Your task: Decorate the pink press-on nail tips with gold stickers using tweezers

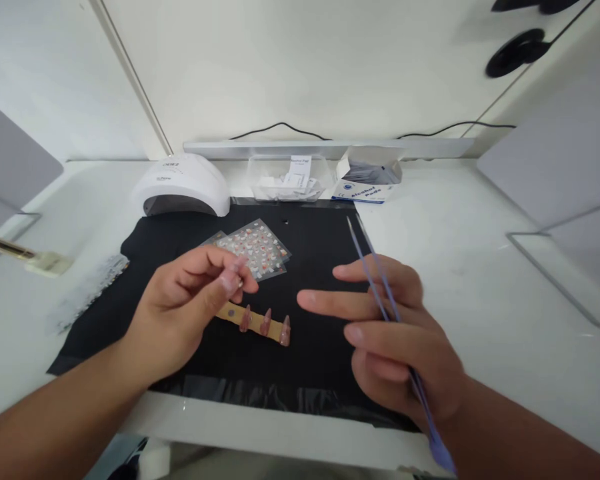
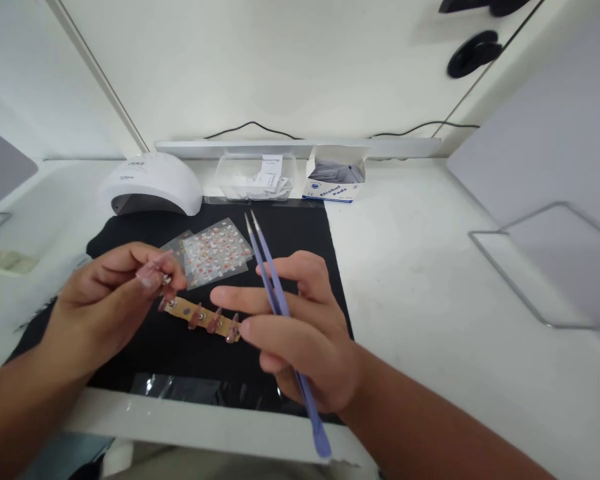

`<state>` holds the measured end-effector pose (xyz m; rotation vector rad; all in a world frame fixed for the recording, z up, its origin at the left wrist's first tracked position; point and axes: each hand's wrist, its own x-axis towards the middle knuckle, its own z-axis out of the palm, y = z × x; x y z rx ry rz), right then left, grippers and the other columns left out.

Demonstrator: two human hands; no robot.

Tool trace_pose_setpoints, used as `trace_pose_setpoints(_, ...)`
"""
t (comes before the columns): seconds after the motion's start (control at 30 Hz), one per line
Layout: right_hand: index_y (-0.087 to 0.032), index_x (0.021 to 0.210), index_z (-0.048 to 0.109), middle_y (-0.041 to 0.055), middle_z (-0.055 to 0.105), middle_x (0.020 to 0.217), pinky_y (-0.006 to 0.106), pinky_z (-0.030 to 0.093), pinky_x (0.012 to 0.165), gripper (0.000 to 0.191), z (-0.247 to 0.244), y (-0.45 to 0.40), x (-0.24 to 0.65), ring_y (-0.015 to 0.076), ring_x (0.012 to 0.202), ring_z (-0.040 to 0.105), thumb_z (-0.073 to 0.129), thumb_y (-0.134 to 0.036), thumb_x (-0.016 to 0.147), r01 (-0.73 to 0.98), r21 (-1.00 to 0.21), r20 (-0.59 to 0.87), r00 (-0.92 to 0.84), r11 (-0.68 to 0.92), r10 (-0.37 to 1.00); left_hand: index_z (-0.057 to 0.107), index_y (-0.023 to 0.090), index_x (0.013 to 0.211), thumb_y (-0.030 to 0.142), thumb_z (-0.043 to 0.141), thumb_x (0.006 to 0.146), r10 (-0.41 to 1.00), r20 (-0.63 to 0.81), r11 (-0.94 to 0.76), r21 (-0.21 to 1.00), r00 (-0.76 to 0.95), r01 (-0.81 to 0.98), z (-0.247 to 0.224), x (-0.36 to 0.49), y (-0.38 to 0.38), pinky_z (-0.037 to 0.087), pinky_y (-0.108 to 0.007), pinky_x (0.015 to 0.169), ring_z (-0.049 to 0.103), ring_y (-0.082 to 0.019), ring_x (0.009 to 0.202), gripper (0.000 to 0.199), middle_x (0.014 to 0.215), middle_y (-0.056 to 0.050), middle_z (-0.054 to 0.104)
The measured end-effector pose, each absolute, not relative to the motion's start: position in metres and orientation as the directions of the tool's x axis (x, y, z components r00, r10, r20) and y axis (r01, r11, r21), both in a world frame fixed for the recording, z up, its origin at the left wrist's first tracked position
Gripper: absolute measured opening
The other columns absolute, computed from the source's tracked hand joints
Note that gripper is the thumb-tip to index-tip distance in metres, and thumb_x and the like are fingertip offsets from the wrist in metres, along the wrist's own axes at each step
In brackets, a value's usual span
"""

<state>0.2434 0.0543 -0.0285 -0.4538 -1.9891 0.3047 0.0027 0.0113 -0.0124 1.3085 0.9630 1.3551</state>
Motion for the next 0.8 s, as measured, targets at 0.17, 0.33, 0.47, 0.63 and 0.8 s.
trace_pose_setpoints(0.17,-0.025,0.098,0.059,0.0087,0.083,0.097,0.045,0.058,0.078,0.018,-0.031,0.065,0.229,0.0238,0.091,0.071,0.043,-0.031,0.103,0.123,-0.242,0.906,-0.327,0.963,0.269,0.071,0.019,0.091,0.026,0.072,0.092,0.964,0.264,-0.265,0.963,-0.032,-0.042,-0.01,-0.012,0.019,0.054,-0.023,0.073,0.064,-0.012,0.075,0.007,0.089,-0.003,0.075)
trace_pose_setpoints(0.33,-0.024,0.101,0.058,0.0111,0.083,0.102,0.045,0.056,0.082,0.016,-0.035,0.064,0.229,0.0245,0.095,0.065,0.044,-0.031,0.104,0.093,-0.339,0.877,-0.328,0.936,0.35,0.071,0.019,0.087,0.025,0.071,0.092,0.969,0.24,-0.244,0.964,0.05,0.104,-0.013,-0.028,0.013,0.053,-0.025,0.071,0.067,-0.016,0.081,0.008,0.09,-0.004,0.076)
trace_pose_setpoints(0.47,-0.022,0.103,0.058,0.0117,0.082,0.104,0.045,0.057,0.085,0.019,-0.034,0.061,0.23,0.0231,0.094,0.069,0.041,-0.031,0.105,0.066,-0.315,0.86,-0.403,0.947,0.314,0.072,0.019,0.086,0.021,0.069,0.092,0.96,0.231,-0.263,0.937,0.158,0.231,-0.025,-0.039,0.012,0.052,-0.029,0.077,0.067,-0.018,0.088,0.007,0.093,-0.005,0.075)
trace_pose_setpoints(0.63,-0.023,0.103,0.058,0.0117,0.083,0.103,0.046,0.058,0.082,0.021,-0.033,0.063,0.23,0.0226,0.09,0.072,0.04,-0.033,0.106,0.073,-0.329,0.846,-0.419,0.941,0.329,0.073,0.021,0.086,0.015,0.067,0.091,0.921,0.239,-0.338,0.884,0.309,0.323,-0.04,-0.045,0.017,0.048,-0.033,0.087,0.063,-0.019,0.098,0.01,0.102,-0.005,0.07)
trace_pose_setpoints(0.8,-0.023,0.106,0.059,0.0118,0.082,0.106,0.045,0.056,0.085,0.018,-0.037,0.067,0.233,0.0234,0.096,0.069,0.042,-0.031,0.105,0.078,-0.396,0.818,-0.422,0.915,0.391,0.069,0.021,0.085,0.015,0.063,0.093,0.892,0.23,-0.387,0.835,0.39,0.392,-0.045,-0.044,0.022,0.045,-0.034,0.085,0.061,-0.018,0.089,0.012,0.09,-0.002,0.068)
